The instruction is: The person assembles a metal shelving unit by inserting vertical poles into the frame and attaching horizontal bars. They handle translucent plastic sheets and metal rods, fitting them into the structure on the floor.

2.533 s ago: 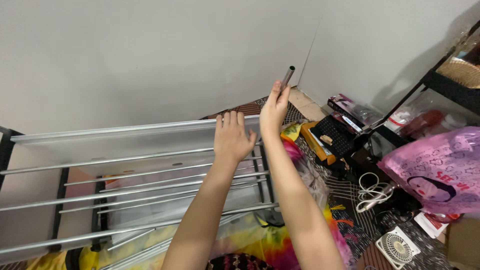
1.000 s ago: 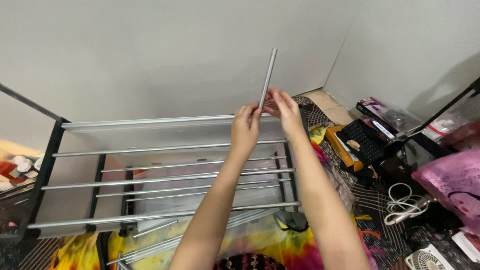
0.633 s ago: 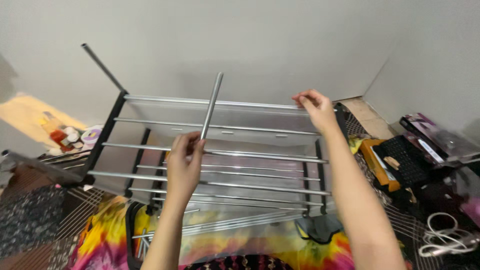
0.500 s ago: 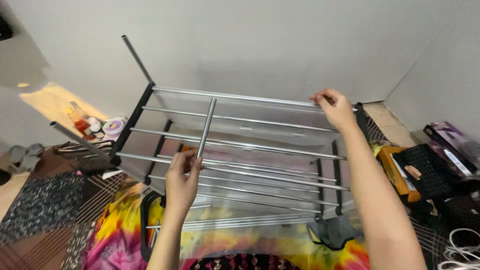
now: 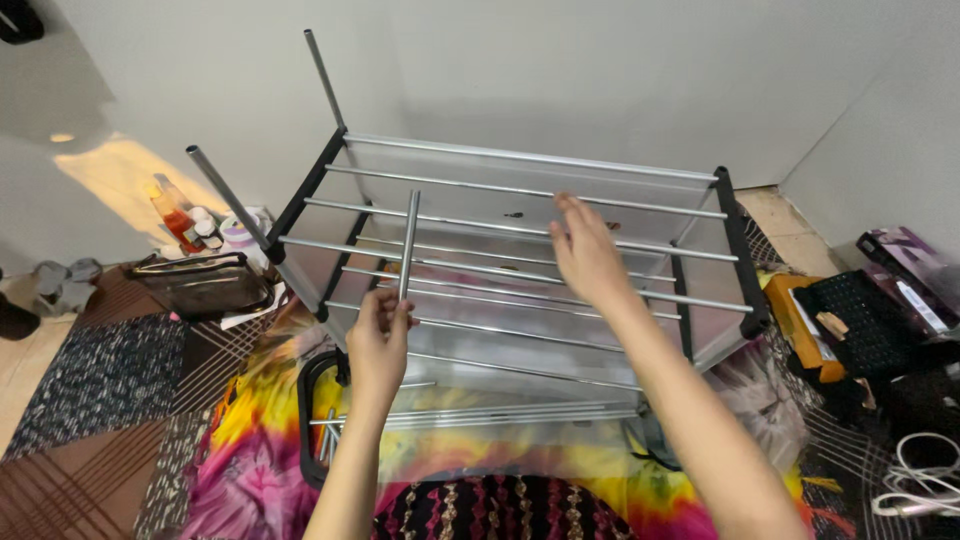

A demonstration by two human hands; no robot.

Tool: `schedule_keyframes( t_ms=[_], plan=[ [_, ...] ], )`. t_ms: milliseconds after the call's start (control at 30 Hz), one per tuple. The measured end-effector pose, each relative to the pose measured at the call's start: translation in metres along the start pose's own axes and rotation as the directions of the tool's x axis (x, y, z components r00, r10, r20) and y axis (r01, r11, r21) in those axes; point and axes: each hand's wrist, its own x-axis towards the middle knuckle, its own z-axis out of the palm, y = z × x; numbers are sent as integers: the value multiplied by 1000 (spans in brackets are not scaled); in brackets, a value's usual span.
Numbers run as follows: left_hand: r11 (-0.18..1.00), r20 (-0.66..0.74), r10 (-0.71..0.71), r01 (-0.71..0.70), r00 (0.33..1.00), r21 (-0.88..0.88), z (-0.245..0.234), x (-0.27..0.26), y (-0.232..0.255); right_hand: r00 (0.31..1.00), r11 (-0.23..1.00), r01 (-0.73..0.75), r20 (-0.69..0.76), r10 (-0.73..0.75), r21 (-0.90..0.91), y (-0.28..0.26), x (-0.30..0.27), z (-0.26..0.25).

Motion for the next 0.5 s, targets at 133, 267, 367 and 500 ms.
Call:
schedule_keyframes(
  t_ms=[133, 267, 367, 500],
  plan=[
    [998, -63, -44, 46, 997, 30, -34, -53, -45, 991, 990, 134, 2, -134, 47, -84, -54, 24],
    [972, -148, -140, 164, 979, 165, -58, -106, -105, 961, 964, 261, 77, -265, 59, -130, -113, 75],
    [911, -161, -291, 324, 943, 255, -60, -127, -154, 943, 969, 234, 225, -247, 82, -131, -145, 132],
    [794, -118, -357, 368, 926, 485, -47, -137, -205, 906, 978, 201, 371, -205, 49, -107, -181, 211]
  ],
)
